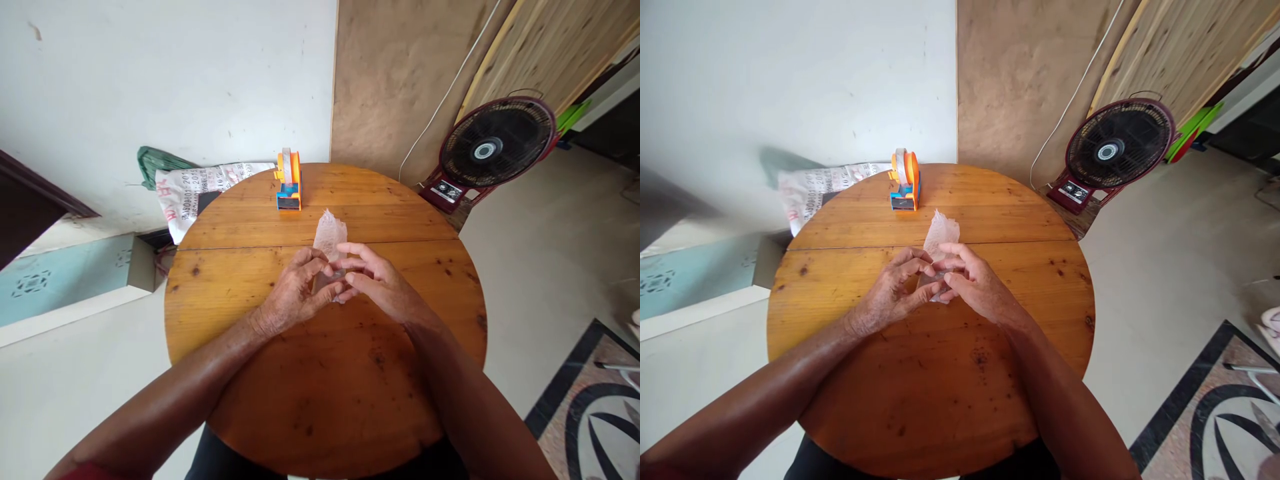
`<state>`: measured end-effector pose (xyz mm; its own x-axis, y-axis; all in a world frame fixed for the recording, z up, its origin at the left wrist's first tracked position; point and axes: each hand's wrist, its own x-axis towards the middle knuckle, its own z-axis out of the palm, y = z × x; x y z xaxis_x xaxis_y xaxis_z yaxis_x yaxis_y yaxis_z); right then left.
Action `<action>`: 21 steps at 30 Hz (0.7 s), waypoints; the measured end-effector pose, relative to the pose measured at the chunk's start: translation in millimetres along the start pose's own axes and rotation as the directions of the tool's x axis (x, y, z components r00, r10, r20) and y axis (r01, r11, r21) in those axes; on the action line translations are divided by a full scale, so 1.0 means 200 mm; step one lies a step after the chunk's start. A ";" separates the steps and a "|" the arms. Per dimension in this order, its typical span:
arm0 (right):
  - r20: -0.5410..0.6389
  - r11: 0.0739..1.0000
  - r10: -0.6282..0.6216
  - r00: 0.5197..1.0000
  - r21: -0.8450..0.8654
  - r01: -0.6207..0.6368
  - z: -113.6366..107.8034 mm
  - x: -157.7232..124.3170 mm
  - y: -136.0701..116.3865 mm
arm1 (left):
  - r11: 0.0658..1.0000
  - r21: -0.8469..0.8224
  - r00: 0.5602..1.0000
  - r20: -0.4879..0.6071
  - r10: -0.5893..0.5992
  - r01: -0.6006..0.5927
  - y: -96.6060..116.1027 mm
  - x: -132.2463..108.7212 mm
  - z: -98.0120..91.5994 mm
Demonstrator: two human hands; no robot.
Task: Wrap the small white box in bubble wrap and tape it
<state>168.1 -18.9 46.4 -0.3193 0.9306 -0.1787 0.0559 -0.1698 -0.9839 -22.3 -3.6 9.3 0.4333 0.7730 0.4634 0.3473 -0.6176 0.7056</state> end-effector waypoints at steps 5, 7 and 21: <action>0.032 0.998 0.017 0.999 -0.053 -0.015 0.01 -0.01 -0.02 | 0.999 0.045 0.998 -0.059 -0.018 0.020 -0.01 0.00 0.04; 0.037 0.997 0.016 0.999 -0.082 -0.013 0.01 -0.02 -0.03 | 0.999 0.032 0.997 -0.078 -0.021 0.023 -0.01 0.00 0.05; -0.107 0.980 -0.122 0.987 -0.170 0.103 0.00 0.00 -0.01 | 0.998 0.065 0.998 -0.058 -0.021 0.025 -0.04 -0.03 0.05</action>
<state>168.7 -17.7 49.0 -0.2207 0.9737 -0.0567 0.1830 -0.0158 -0.9830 -19.3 -4.2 -4.7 0.3768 0.7929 0.4788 0.4109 -0.6064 0.6808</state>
